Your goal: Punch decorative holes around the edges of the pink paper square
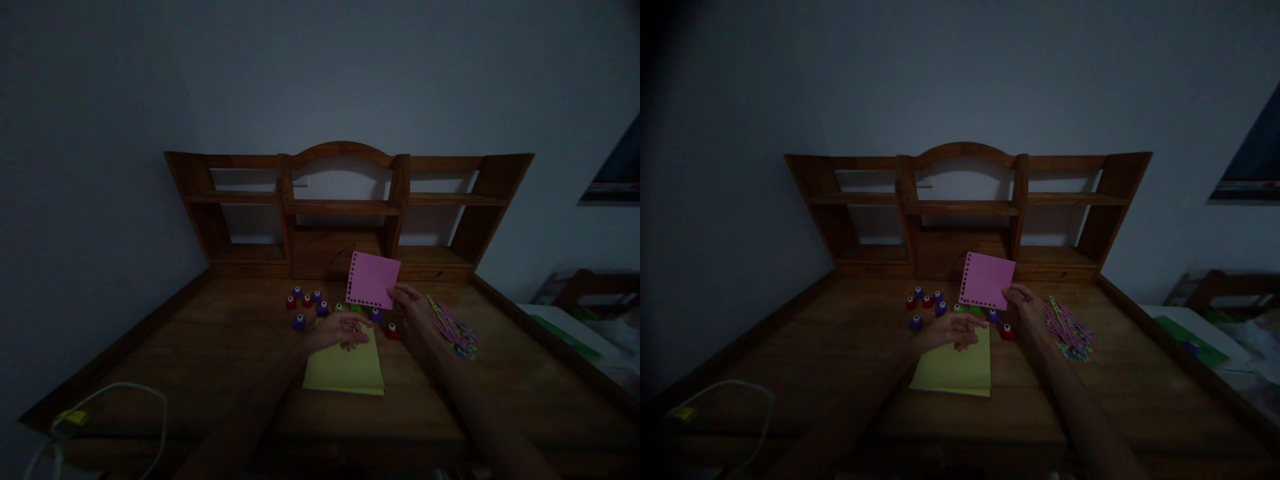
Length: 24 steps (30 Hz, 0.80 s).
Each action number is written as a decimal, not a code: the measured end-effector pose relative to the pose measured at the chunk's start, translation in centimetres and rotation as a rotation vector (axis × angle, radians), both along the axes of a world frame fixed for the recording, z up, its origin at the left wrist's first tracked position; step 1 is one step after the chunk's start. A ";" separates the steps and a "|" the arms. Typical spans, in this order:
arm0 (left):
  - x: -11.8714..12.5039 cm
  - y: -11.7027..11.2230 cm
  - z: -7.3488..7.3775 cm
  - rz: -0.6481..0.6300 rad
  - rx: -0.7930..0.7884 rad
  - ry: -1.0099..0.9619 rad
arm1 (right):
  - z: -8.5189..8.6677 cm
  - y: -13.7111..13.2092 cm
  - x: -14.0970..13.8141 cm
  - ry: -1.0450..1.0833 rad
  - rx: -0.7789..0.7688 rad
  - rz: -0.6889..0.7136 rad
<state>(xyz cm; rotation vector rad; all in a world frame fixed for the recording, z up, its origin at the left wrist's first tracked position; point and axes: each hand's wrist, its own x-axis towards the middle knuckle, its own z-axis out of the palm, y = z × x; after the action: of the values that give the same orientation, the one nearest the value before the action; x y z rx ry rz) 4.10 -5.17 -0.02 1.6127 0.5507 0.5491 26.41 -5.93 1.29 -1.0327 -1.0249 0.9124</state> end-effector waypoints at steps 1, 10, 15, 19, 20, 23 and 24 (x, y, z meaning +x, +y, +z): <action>0.0 0.0 0.0 0.006 0.006 0.007 | 0.2 -0.1 -0.1 0.036 -0.012 -0.011; -0.1 0.2 -0.1 0.034 0.049 0.017 | 0.5 -0.3 -0.4 0.085 -0.025 -0.039; 0.0 0.4 -0.3 0.071 0.046 -0.002 | 0.0 0.0 -0.1 0.086 -0.016 -0.014; 0.2 0.4 -0.3 0.109 0.040 -0.012 | -0.2 0.2 0.0 0.057 -0.037 -0.002; 0.2 0.5 -0.4 0.118 0.041 -0.020 | -0.2 0.2 0.0 0.056 -0.036 -0.002; 0.3 1.0 -0.7 0.174 0.067 -0.045 | -0.1 0.1 -0.2 0.072 -0.019 0.010; 0.2 1.2 -0.8 0.208 0.077 -0.058 | -0.1 0.1 -0.2 0.068 -0.012 0.018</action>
<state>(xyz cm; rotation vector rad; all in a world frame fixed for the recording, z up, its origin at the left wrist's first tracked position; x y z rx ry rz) 4.32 -3.97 -0.85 1.6164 0.6656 0.7778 26.18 -5.83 1.24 -0.9971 -0.9743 0.9628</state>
